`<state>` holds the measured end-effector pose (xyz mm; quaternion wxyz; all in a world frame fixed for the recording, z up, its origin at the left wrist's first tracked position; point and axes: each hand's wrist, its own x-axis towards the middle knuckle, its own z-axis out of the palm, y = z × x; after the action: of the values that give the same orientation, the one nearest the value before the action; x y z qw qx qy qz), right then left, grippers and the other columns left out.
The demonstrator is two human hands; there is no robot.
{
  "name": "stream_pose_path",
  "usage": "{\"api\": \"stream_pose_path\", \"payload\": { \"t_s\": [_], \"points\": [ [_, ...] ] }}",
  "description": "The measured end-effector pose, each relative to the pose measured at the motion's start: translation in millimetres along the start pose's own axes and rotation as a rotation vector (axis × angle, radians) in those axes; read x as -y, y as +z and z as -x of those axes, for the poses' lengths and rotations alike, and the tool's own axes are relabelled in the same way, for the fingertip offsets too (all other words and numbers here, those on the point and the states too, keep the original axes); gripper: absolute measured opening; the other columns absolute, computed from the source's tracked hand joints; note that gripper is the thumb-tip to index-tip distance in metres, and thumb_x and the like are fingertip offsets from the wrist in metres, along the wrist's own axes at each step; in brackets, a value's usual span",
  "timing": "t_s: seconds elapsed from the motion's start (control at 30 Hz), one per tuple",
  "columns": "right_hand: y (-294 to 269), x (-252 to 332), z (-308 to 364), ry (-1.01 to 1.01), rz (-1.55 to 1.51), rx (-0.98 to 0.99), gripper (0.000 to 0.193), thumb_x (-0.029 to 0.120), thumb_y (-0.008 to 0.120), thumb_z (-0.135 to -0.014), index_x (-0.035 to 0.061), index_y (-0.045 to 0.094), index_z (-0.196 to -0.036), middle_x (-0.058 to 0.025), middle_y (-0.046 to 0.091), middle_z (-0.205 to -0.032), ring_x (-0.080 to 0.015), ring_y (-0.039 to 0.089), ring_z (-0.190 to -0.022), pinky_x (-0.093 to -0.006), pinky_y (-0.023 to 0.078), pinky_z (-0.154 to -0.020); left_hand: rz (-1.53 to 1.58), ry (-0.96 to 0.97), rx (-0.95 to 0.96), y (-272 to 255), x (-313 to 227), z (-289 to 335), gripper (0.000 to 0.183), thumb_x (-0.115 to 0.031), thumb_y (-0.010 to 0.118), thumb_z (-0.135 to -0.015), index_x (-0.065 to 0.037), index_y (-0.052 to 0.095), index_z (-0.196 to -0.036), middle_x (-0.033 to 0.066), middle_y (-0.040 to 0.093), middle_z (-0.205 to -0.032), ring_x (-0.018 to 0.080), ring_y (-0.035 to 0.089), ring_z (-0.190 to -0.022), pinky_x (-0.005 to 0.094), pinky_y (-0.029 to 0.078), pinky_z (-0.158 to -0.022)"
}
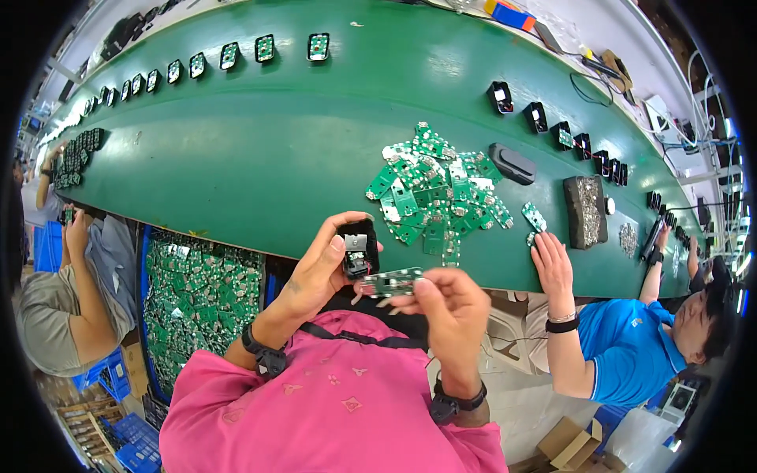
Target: The person picks up a circuit board and a black plastic housing, fits the board into the housing by hand, and places the assembled unit onto the conveyor belt. This process is repeated for multiple units.
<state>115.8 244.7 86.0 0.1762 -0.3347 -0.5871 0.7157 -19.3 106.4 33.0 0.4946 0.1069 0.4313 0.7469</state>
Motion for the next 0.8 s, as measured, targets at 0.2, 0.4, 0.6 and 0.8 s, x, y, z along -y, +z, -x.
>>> {"api": "stream_pose_path", "payload": {
  "t_s": [0.2,0.4,0.6,0.8],
  "points": [
    [-2.8,-27.3,-0.9,-0.327,0.098,0.219,0.013,0.009,0.064,-0.096,-0.0021,0.058,-0.098,-0.0092,0.059,-0.094,-0.0113,0.057,-0.066,-0.0229,0.047,-0.057,0.043,0.033,-0.052,7.5,-3.2,-6.9,0.050,-0.048,0.038,-0.106,-0.009,0.037,-0.138,0.0100,0.062,-0.105,0.0129,0.062,-0.069,0.0237,0.049,-0.054],
    [8.2,-28.4,-6.0,-0.488,0.287,0.147,0.016,0.010,0.070,-0.093,-0.0010,0.058,-0.092,-0.0064,0.055,-0.092,-0.0118,0.049,-0.079,-0.0228,0.040,-0.069,0.016,0.039,-0.137,17.5,4.5,-9.1,0.051,-0.049,0.036,-0.106,-0.009,0.041,-0.137,0.0113,0.066,-0.106,0.0087,0.064,-0.078,0.0201,0.046,-0.052],
    [6.9,-36.5,-12.4,-0.515,0.215,0.005,0.018,0.012,0.069,-0.095,-0.0013,0.057,-0.094,-0.0048,0.054,-0.092,-0.0072,0.047,-0.072,-0.0202,0.038,-0.059,-0.030,-0.067,-0.041,11.5,-1.3,-3.5,0.051,-0.048,0.037,-0.106,-0.009,0.040,-0.139,0.0117,0.066,-0.108,0.0103,0.065,-0.084,0.0212,0.047,-0.057],
    [3.3,-34.1,-13.4,-0.382,-0.010,0.010,0.018,0.013,0.067,-0.097,-0.0016,0.057,-0.097,-0.0047,0.054,-0.094,-0.0048,0.046,-0.060,-0.0196,0.035,-0.049,0.082,-0.020,0.011,11.1,3.1,-6.7,0.050,-0.048,0.036,-0.106,-0.010,0.040,-0.139,0.0131,0.066,-0.110,0.0107,0.064,-0.081,0.0226,0.048,-0.057]
  ]
}}
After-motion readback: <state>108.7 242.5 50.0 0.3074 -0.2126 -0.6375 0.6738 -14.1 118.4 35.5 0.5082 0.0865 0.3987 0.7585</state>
